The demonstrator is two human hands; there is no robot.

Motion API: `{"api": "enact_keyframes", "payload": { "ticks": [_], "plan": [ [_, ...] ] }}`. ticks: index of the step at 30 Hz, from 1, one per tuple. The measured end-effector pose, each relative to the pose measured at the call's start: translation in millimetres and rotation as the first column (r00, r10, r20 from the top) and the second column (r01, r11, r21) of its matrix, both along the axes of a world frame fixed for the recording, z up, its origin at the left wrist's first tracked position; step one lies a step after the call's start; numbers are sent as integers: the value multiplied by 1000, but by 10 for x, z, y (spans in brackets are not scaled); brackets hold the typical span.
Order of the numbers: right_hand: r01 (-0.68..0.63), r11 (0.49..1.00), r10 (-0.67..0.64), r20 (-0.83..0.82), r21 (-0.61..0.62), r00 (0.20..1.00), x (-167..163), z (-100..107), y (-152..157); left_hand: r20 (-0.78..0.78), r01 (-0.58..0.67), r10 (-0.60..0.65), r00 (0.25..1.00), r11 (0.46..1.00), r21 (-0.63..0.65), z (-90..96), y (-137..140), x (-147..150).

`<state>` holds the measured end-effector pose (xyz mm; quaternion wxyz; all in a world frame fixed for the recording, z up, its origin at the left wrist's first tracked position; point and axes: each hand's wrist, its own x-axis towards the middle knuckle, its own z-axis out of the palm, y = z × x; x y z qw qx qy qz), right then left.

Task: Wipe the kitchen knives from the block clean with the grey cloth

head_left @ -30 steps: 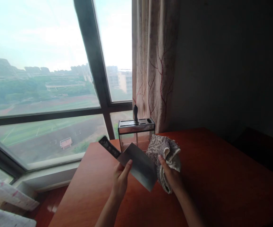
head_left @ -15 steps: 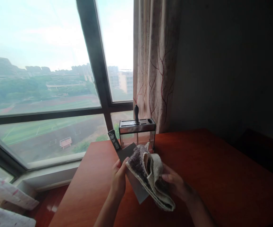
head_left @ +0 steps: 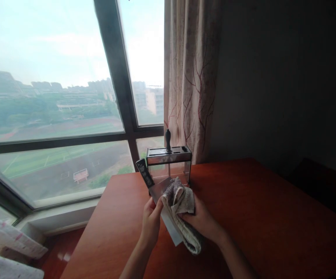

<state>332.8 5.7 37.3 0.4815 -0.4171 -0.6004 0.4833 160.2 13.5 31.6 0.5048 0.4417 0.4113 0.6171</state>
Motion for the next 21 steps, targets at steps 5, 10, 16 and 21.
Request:
{"api": "enact_keyframes", "payload": {
  "ticks": [5,10,16,21],
  "plan": [
    [22,998,-28,95,67,995,14,230,132,-132,52,-49,990,998,19,-23,-25,17],
    [44,988,-52,50,150,997,-6,388,252,-190,186,-174,966,981,52,-14,-34,40],
    [31,991,-31,0,133,1000,-16,316,218,-121,170,-167,979,985,19,61,-27,-25],
    [-27,998,26,22,63,999,51,161,94,-126,115,-110,986,993,33,67,0,-102]
  ]
}}
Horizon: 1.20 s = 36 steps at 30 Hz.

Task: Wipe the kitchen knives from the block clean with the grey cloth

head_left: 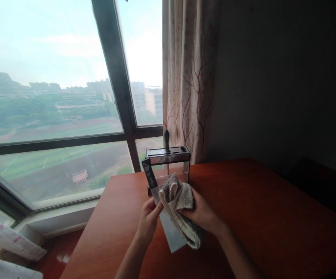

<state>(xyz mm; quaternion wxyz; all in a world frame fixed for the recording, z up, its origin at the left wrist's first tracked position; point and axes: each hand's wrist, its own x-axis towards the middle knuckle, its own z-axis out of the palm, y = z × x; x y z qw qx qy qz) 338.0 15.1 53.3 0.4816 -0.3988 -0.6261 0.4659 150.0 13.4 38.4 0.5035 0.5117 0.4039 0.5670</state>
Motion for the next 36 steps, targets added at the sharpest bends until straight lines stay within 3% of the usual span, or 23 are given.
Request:
{"api": "enact_keyframes", "payload": {
  "ticks": [7,10,14,21,28,32,36],
  "plan": [
    [-66,989,53,-96,-136,994,182,-1,-92,-27,76,-76,997,997,-13,35,-37,50],
    [5,978,-44,-185,-208,982,202,-4,-116,-10,104,-104,994,994,-43,34,-48,65],
    [96,956,-181,-298,-277,937,179,-59,-148,16,35,-34,999,998,-61,-2,-32,45],
    [-55,974,22,-152,-219,988,207,-64,-155,44,-60,62,997,997,-53,-53,38,-32],
    [34,994,-43,-86,-105,995,139,46,-31,-27,51,-54,998,995,-89,-6,-16,76],
    [64,997,-67,-110,-34,992,90,132,0,-39,161,-162,986,987,-25,-16,-42,134],
    [78,997,-76,-131,5,988,65,143,-6,4,137,-137,991,990,-47,-6,-68,162]
  ]
}}
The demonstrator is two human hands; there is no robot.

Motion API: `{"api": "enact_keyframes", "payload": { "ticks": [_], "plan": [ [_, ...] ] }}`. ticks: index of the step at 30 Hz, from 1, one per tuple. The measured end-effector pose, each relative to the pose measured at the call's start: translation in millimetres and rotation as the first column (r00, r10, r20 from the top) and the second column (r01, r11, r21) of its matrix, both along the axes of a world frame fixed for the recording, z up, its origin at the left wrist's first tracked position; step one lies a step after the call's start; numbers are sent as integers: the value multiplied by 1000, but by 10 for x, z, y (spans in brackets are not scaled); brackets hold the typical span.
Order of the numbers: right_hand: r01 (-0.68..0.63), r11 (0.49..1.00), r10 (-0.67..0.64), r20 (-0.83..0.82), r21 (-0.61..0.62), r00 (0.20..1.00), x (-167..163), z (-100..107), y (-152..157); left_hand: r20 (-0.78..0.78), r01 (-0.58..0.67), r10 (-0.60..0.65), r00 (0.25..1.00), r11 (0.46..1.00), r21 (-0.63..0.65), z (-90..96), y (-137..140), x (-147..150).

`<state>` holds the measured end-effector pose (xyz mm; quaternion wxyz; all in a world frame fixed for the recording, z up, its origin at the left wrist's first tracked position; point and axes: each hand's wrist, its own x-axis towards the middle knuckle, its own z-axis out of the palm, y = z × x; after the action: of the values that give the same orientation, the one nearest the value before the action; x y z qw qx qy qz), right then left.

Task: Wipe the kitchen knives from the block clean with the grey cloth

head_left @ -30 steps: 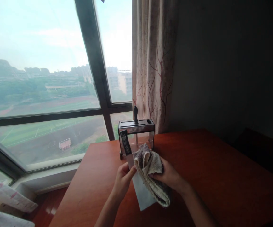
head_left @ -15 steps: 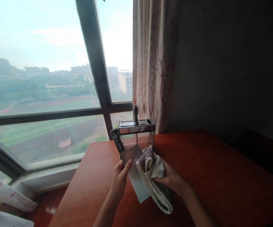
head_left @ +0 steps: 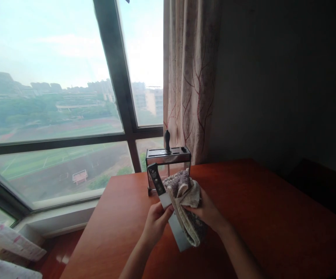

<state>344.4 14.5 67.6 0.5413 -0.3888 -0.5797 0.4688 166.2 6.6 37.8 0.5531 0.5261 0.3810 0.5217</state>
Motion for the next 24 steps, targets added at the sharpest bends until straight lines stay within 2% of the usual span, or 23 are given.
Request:
{"api": "enact_keyframes", "payload": {
  "ticks": [4,8,13,17,20,24],
  "plan": [
    [-1,999,1,-10,-47,1000,-6,-93,-17,54,-90,95,994,993,-82,5,-2,-22],
    [-44,995,46,21,-95,999,-5,-241,-45,146,-161,176,974,981,-111,-58,63,-100],
    [-33,984,35,8,-173,999,-7,-386,-113,327,-229,273,905,959,-167,-75,133,-156],
    [19,978,-26,-30,-208,999,-54,-426,-144,420,-252,327,847,942,-223,-41,136,-115],
    [82,986,-96,-88,-143,991,-88,-457,-137,426,-246,327,843,940,-235,-31,120,-84],
    [149,984,-161,-145,-94,976,23,-487,-110,345,-156,217,913,968,-199,-3,102,-138]
  ]
}}
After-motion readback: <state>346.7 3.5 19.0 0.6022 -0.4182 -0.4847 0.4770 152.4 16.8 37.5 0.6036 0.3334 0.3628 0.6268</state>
